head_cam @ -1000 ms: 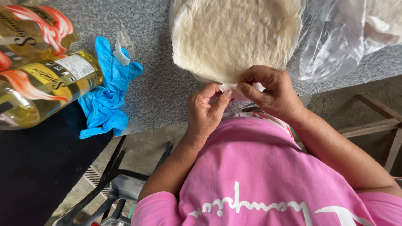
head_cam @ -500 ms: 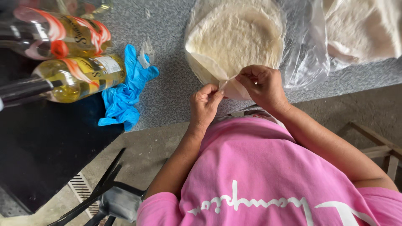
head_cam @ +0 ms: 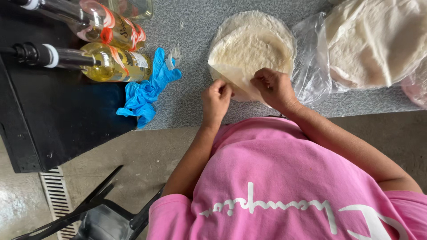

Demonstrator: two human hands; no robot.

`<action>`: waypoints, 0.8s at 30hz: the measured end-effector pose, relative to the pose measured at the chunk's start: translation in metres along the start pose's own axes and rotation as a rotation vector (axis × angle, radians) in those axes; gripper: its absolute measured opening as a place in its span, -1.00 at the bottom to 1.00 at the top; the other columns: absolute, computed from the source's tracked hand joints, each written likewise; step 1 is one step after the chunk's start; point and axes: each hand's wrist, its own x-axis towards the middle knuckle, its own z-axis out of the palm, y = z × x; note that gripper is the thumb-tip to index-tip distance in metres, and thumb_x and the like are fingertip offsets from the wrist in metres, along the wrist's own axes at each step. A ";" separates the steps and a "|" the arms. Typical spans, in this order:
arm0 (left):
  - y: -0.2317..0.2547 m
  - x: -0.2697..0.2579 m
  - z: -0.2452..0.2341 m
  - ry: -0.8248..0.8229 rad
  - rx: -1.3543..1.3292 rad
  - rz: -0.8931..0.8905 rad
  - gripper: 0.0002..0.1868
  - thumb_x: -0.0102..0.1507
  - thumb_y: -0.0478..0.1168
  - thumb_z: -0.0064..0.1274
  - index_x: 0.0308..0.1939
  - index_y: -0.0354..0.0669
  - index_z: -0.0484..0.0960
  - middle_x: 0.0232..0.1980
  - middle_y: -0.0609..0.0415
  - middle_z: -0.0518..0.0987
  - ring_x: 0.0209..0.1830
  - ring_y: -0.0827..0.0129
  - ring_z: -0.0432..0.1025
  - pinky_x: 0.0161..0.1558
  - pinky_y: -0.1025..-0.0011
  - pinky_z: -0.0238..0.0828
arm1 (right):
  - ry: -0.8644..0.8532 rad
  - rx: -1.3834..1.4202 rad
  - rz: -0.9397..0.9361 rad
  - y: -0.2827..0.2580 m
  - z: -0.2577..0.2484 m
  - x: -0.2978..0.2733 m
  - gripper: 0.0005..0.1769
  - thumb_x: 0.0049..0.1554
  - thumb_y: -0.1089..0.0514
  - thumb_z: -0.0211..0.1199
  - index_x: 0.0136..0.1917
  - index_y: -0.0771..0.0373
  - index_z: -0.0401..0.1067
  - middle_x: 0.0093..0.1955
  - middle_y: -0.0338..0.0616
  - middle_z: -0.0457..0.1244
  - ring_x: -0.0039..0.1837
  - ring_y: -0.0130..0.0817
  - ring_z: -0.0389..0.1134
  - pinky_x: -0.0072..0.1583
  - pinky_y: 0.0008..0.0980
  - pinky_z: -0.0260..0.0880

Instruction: The person separates thin circular sheets from several stacks by hand, placing them into new piles on a counter.

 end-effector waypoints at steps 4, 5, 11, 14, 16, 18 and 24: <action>0.001 -0.008 -0.005 0.053 -0.128 0.033 -0.67 0.30 -0.03 0.26 -0.24 -0.27 0.66 -0.34 0.02 0.71 -0.36 0.42 0.61 -0.32 0.48 0.58 | -0.063 0.105 0.015 0.010 -0.006 0.008 -0.85 0.27 0.22 0.27 0.05 0.36 0.50 -0.09 -0.13 0.41 -0.04 -0.45 0.46 0.03 -0.44 0.50; 0.005 -0.009 -0.003 0.026 -0.141 0.034 -0.66 0.28 -0.02 0.26 -0.22 -0.27 0.66 -0.33 0.02 0.70 -0.37 0.43 0.60 -0.33 0.47 0.59 | -0.089 0.163 0.006 0.012 -0.003 0.007 -0.84 0.27 0.22 0.28 0.05 0.37 0.50 -0.09 -0.14 0.41 -0.03 -0.47 0.44 0.04 -0.45 0.49; 0.030 -0.018 0.016 0.117 0.093 0.039 -0.63 0.23 0.00 0.28 -0.24 -0.30 0.67 -0.38 -0.02 0.71 -0.40 0.40 0.64 -0.37 0.43 0.58 | -0.208 0.321 0.025 0.023 0.021 0.003 -0.83 0.23 0.23 0.31 0.06 0.37 0.52 -0.09 -0.19 0.41 -0.04 -0.58 0.37 0.01 -0.50 0.44; 0.031 -0.020 0.023 0.110 0.116 -0.003 -0.72 0.30 -0.08 0.20 -0.28 -0.27 0.67 -0.43 -0.01 0.70 -0.46 0.38 0.64 -0.42 0.43 0.53 | -0.170 0.303 0.066 0.032 0.025 0.006 -0.87 0.23 0.26 0.33 0.02 0.37 0.54 -0.12 -0.18 0.40 -0.07 -0.57 0.35 -0.03 -0.49 0.41; 0.030 -0.023 0.026 0.099 0.150 -0.029 -0.74 0.34 -0.13 0.16 -0.36 -0.24 0.66 -0.49 0.01 0.68 -0.49 0.37 0.65 -0.43 0.43 0.52 | -0.136 0.189 0.059 0.030 0.023 0.006 -0.89 0.20 0.27 0.34 -0.01 0.37 0.55 -0.16 -0.17 0.41 -0.10 -0.55 0.36 -0.06 -0.48 0.41; 0.027 -0.025 0.025 0.144 0.191 0.008 -0.77 0.32 -0.18 0.17 -0.37 -0.25 0.65 -0.49 0.00 0.67 -0.51 0.34 0.63 -0.43 0.40 0.50 | -0.082 0.165 0.058 0.024 0.019 0.007 -0.89 0.20 0.26 0.32 -0.01 0.34 0.54 -0.14 -0.19 0.42 -0.11 -0.55 0.40 -0.06 -0.49 0.43; 0.019 -0.036 0.019 0.099 0.015 -0.103 -0.85 0.30 -0.24 0.12 -0.32 -0.25 0.65 -0.48 0.04 0.68 -0.51 0.38 0.63 -0.43 0.41 0.55 | -0.054 0.139 -0.048 0.023 0.015 0.006 -0.91 0.18 0.30 0.30 -0.03 0.35 0.55 -0.13 -0.13 0.44 -0.09 -0.50 0.43 -0.04 -0.47 0.45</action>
